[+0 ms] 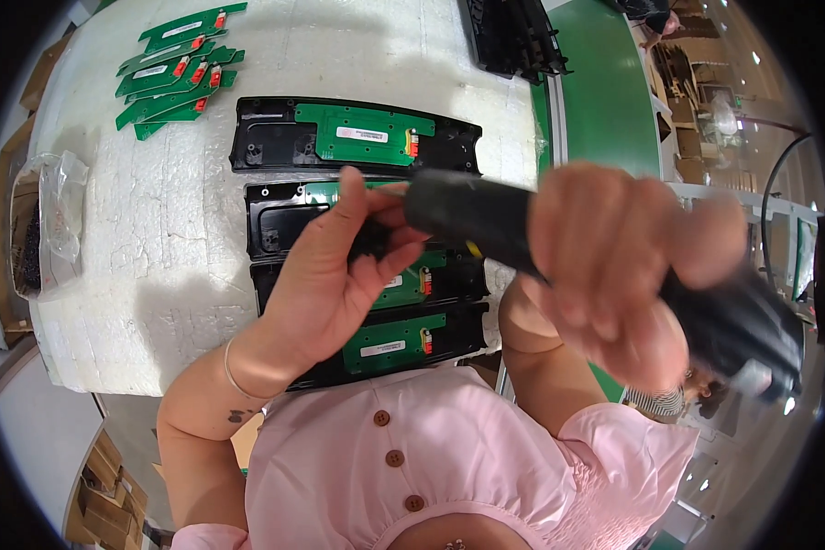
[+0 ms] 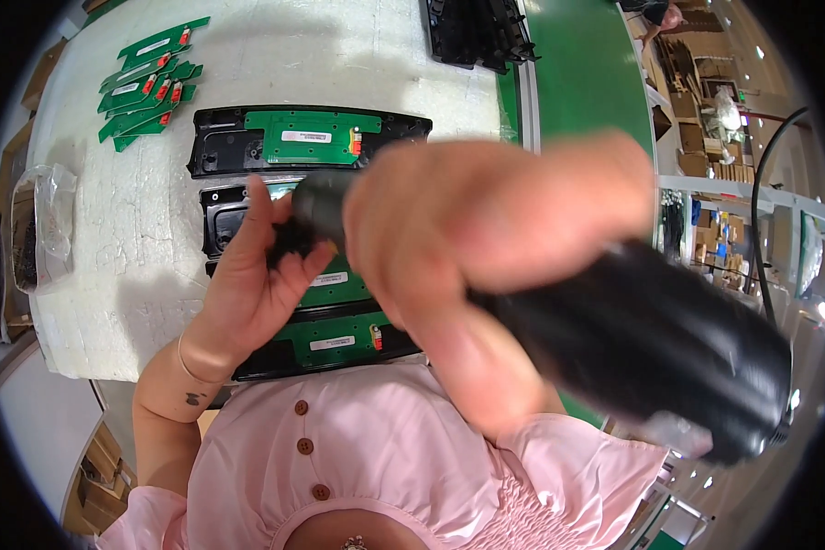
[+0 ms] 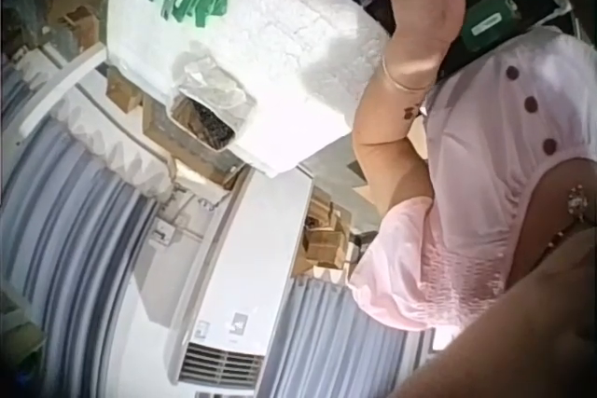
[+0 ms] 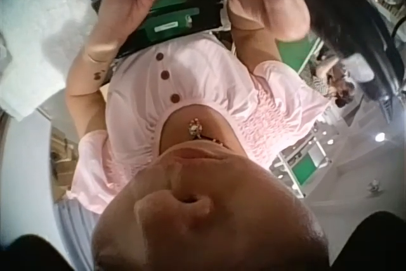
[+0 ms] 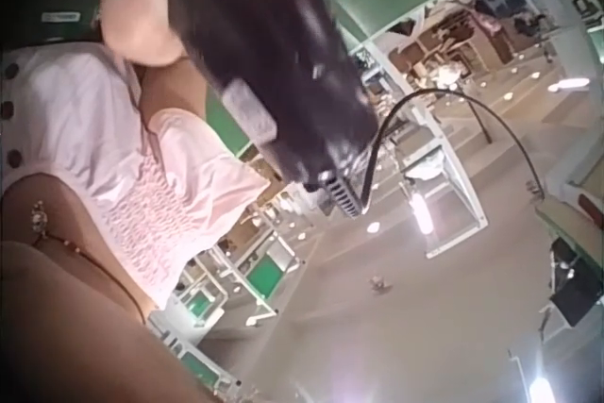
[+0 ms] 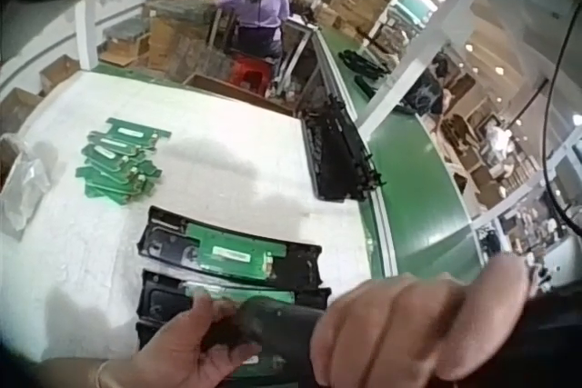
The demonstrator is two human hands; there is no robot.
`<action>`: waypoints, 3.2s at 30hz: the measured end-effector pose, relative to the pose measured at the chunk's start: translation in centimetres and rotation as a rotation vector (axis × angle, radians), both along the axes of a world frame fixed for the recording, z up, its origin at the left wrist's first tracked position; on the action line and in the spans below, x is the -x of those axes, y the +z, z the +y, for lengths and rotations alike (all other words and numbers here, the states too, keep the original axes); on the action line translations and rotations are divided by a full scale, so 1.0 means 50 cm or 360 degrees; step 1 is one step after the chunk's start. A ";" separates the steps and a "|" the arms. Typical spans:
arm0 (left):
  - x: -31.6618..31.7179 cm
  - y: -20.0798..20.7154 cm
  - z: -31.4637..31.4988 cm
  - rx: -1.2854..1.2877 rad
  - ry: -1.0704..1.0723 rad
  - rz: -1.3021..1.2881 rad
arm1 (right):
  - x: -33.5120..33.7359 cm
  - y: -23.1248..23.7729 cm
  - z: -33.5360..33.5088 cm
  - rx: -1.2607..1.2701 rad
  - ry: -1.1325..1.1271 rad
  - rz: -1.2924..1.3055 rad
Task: Assembling electronic components into black plastic casings using an electric screwdriver.
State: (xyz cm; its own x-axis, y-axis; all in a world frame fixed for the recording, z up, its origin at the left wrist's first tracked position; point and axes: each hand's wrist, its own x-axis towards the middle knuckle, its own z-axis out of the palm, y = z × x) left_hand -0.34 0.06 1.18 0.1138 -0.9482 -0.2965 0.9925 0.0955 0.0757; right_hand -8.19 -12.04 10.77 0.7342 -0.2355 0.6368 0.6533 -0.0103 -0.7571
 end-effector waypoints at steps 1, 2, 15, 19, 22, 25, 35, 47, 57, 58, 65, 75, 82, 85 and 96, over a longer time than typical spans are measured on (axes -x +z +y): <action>0.003 0.013 -0.004 -0.0041 -0.0023 0.0042 | -0.012 -0.012 0.002 -0.0026 -0.0219 0.0091; 0.000 0.006 0.007 -0.0055 0.0012 0.0042 | -0.037 -0.033 0.004 -0.0069 -0.0397 0.0181; 0.007 -0.004 0.008 -0.0085 -0.0186 -0.0366 | -0.109 -0.104 -0.057 -0.0253 -0.0530 0.0349; -0.003 -0.005 0.011 -0.0125 -0.0247 -0.0479 | -0.117 -0.098 -0.049 -0.0205 -0.0388 0.0481; -0.006 -0.007 0.007 -0.0182 -0.0203 -0.0455 | -0.124 -0.098 -0.046 -0.0179 -0.0393 0.0501; -0.008 -0.008 0.002 -0.0241 -0.0079 -0.0329 | -0.123 -0.099 -0.045 -0.0172 -0.0353 0.0514; -0.027 -0.025 0.002 -0.0147 0.0119 -0.0009 | -0.042 0.021 -0.044 -0.0123 0.0091 0.0082; -0.021 -0.022 0.006 -0.0015 0.0101 -0.0101 | -0.035 0.015 -0.014 -0.0096 0.0146 0.0029; -0.015 -0.014 0.002 -0.0020 -0.0210 -0.0367 | -0.159 -0.082 -0.013 -0.0619 -0.0370 0.0428; -0.016 -0.013 0.002 -0.0019 -0.0211 -0.0365 | -0.160 -0.083 -0.014 -0.0575 -0.0344 0.0441; -0.018 -0.006 0.009 -0.0030 -0.0216 -0.0511 | -0.161 -0.083 -0.004 -0.0527 -0.0319 0.0530; -0.022 0.001 0.008 -0.0187 -0.0115 -0.0452 | -0.169 -0.071 0.003 -0.0244 -0.0405 0.0750; -0.040 -0.021 0.009 -0.0116 0.0080 -0.0206 | -0.146 -0.077 -0.024 0.0496 -0.0513 0.0035; -0.044 -0.017 0.003 -0.0172 0.0182 -0.0120 | -0.084 0.005 -0.048 -0.0026 0.0164 0.0012; -0.044 -0.033 0.010 0.0097 0.0149 0.0052 | -0.055 0.027 -0.025 -0.0005 0.0329 0.0072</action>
State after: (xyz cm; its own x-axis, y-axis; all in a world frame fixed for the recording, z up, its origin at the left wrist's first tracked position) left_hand 1.84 0.56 -0.46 0.1937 -0.9503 -0.2437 0.9810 0.1911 0.0346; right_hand -5.42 -13.27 12.14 0.7950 -0.0789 0.6015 0.6065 0.1229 -0.7855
